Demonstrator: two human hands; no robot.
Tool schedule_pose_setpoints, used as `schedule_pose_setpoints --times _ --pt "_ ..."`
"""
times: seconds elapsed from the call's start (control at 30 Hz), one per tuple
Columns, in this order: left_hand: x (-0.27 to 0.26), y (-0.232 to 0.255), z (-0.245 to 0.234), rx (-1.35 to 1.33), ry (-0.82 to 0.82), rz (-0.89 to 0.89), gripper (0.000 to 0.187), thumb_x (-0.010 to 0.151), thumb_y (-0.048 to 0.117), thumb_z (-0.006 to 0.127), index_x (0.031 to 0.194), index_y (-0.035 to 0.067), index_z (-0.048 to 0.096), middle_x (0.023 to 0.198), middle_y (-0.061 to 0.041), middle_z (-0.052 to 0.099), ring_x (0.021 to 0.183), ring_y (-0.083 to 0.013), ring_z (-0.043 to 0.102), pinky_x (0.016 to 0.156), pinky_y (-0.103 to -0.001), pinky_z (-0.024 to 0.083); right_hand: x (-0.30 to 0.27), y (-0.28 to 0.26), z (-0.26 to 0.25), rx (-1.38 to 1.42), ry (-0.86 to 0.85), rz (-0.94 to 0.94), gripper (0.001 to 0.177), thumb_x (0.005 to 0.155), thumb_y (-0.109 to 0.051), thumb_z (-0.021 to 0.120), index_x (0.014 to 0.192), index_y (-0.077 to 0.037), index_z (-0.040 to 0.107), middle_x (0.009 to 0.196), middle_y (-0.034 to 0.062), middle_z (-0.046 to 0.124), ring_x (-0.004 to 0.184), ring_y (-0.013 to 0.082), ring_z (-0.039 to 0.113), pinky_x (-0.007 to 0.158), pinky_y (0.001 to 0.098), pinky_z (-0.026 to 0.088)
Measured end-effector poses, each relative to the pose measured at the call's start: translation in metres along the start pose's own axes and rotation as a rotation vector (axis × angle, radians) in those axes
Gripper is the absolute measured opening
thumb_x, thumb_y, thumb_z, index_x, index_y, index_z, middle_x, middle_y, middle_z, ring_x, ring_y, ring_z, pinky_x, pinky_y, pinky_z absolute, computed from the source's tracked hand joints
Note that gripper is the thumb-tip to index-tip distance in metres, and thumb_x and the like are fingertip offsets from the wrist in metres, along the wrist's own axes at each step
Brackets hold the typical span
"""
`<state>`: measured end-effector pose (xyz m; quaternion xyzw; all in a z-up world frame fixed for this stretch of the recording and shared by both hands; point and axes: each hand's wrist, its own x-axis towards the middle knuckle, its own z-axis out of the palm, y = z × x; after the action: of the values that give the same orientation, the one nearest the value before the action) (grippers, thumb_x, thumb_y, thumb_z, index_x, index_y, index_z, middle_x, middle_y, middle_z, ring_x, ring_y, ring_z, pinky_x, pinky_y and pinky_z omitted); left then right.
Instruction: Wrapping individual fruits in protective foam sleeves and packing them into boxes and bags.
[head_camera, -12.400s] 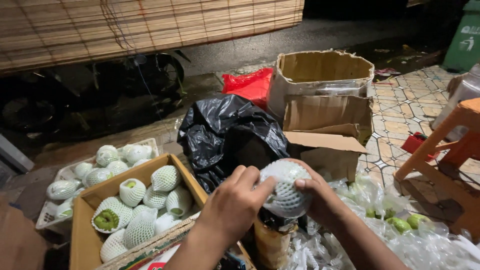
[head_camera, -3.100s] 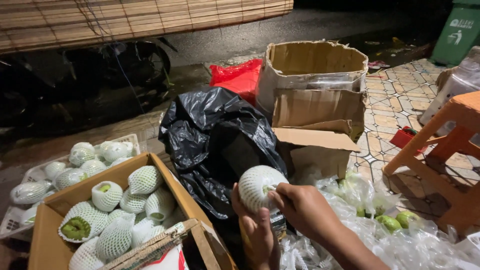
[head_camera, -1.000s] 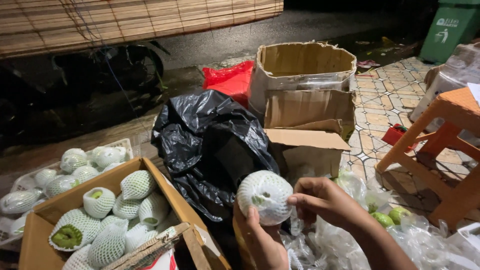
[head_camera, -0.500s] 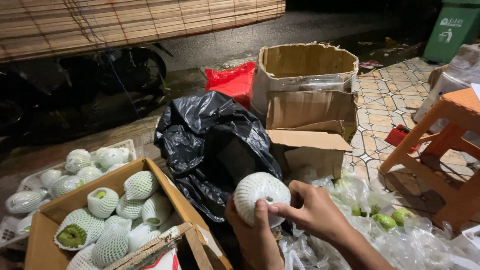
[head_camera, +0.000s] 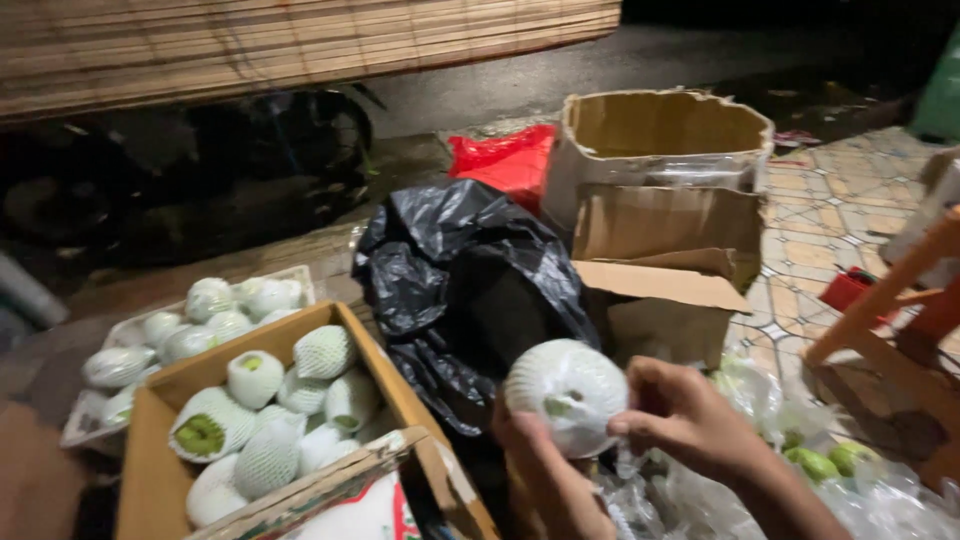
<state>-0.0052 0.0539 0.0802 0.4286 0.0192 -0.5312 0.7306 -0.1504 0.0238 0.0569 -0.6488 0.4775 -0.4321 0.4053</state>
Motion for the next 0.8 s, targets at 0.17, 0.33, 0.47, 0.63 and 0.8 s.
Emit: schedule_pose_setpoints --times 0.17,0.33,0.47,0.63,0.8 --pt "0.036 -0.037 -0.031 0.135 -0.284 0.306 0.088 0.061 0.035 0.083 0.143 0.019 0.053 0.128 -0.016 0.076 0.100 -0.0267 0.078 0.080 -0.037 0.065 0.001 -0.007 -0.002 0.145 0.007 -0.081 0.030 0.093 -0.021 0.070 0.073 0.000 0.063 0.054 0.0161 0.073 0.049 0.0221 0.072 0.052 0.0326 0.057" --pt "0.014 0.008 -0.037 0.569 0.011 0.331 0.093 0.044 0.064 0.075 0.133 0.042 0.064 0.090 0.003 0.094 0.076 -0.0164 0.089 0.061 -0.029 0.067 0.012 -0.015 0.014 0.122 0.052 -0.169 0.044 0.102 -0.028 0.057 0.068 0.000 0.063 0.049 0.0171 0.073 0.049 0.0188 0.066 0.053 0.0281 0.051" --pt "0.013 0.038 -0.038 0.262 0.035 0.476 0.083 0.059 0.038 0.069 0.140 0.023 0.064 0.140 -0.023 0.058 0.115 -0.0434 0.058 0.087 -0.054 0.042 0.029 -0.016 0.031 0.026 0.119 -0.203 0.037 0.106 -0.019 0.058 0.072 -0.006 0.057 0.070 -0.0026 0.042 0.065 0.0091 0.041 0.056 0.0279 0.035" --pt "0.053 0.125 -0.057 -0.418 -0.175 0.086 0.096 0.056 0.006 0.069 0.150 0.013 0.051 0.132 -0.034 0.070 0.110 -0.0592 0.069 0.067 -0.074 0.055 0.041 -0.025 0.049 0.046 0.067 -0.070 0.038 0.101 -0.020 0.060 0.079 0.009 0.075 0.054 0.0211 0.073 0.050 0.0254 0.063 0.054 0.0373 0.054" --pt "0.154 0.267 -0.130 0.742 -0.230 1.361 0.056 0.093 0.007 0.070 0.142 0.026 0.050 0.146 -0.016 0.061 0.120 -0.0187 0.064 0.103 -0.036 0.051 0.050 -0.007 0.057 0.116 0.134 0.041 0.036 0.099 -0.008 0.066 0.088 0.023 0.082 0.053 0.0352 0.068 0.047 0.0412 0.064 0.050 0.0467 0.049"
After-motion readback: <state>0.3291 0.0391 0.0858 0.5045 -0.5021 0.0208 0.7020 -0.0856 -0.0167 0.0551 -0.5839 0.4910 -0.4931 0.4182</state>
